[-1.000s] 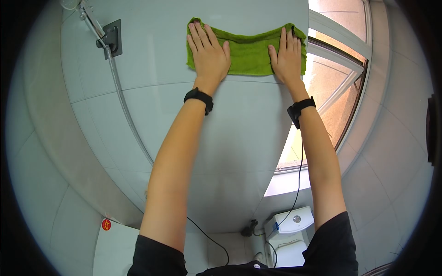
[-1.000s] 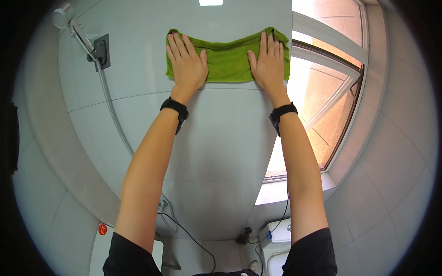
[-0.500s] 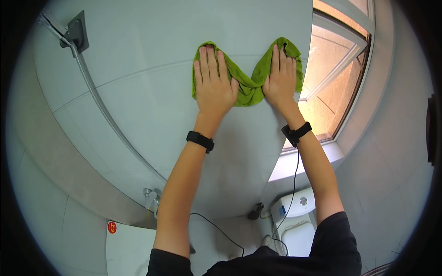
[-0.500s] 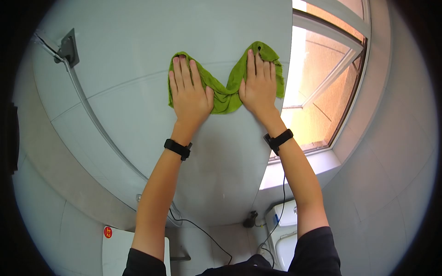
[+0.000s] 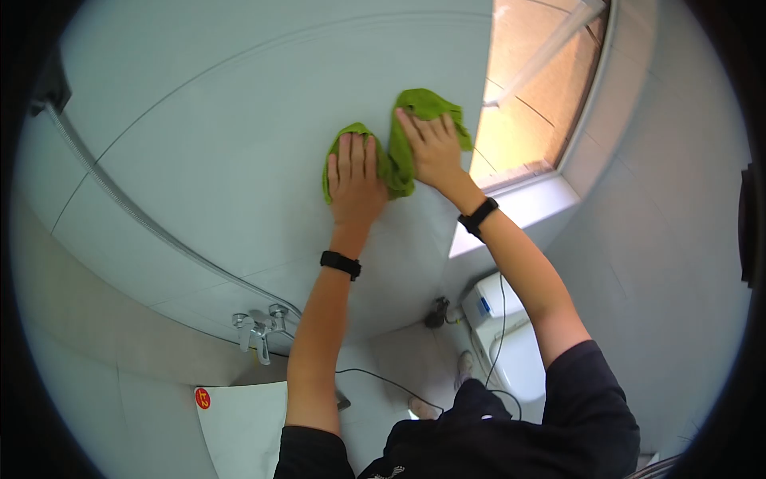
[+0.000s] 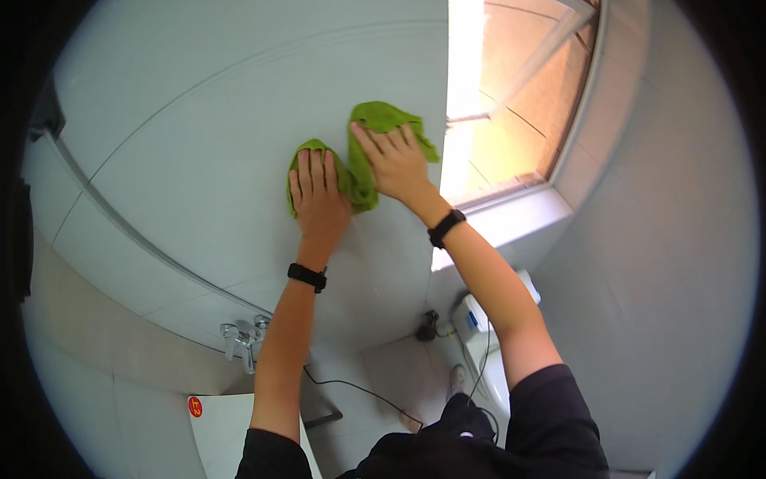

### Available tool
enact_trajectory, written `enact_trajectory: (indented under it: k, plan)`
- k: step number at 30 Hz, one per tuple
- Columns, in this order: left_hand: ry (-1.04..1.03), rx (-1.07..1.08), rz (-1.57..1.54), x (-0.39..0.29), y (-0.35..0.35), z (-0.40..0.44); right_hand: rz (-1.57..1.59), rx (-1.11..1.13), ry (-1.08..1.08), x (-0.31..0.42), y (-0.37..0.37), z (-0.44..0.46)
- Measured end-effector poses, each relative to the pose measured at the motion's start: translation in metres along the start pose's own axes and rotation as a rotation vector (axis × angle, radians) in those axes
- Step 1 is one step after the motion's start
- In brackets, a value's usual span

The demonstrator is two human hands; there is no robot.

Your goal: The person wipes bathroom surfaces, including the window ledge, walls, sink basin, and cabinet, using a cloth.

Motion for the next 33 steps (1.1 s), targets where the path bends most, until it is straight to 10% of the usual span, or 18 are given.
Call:
enact_trajectory:
  k: [6,13,18,20,25,28,33]
  plan:
    - [-0.045,0.248,-0.201,-0.077,0.003,-0.107,0.202,0.191,0.005,0.029,0.020,-0.117]
    - [0.205,0.484,-0.898,-0.140,0.098,-0.088,1.134,0.045,-0.629,0.041,0.105,-0.148]
    - [-0.037,0.415,-1.009,-0.212,0.194,-0.014,1.405,-0.111,-0.907,-0.012,0.210,-0.187]
    - [-0.136,0.272,-1.084,-0.255,0.250,0.016,1.296,-0.080,-0.978,-0.045,0.264,-0.210]
    - [-0.060,0.292,-2.435,-0.366,0.329,0.045,0.798,-0.247,-0.947,-0.147,0.439,-0.269]
    - [-0.088,-0.074,-2.705,-0.442,0.343,0.045,0.509,-0.236,-1.021,-0.197,0.534,-0.325]
    - [-0.073,-0.009,-2.774,-0.524,0.346,0.054,0.237,-0.363,-1.150,-0.251,0.661,-0.381]
Point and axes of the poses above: each hand's wrist, its own z-axis towards the middle knuckle, its own y-axis out of the back of the hand, x = y × z, the point moved 3 cm from there along z, towards the middle knuckle, and after that the axes turned 3 degrees about y, right-handed, at the moved point
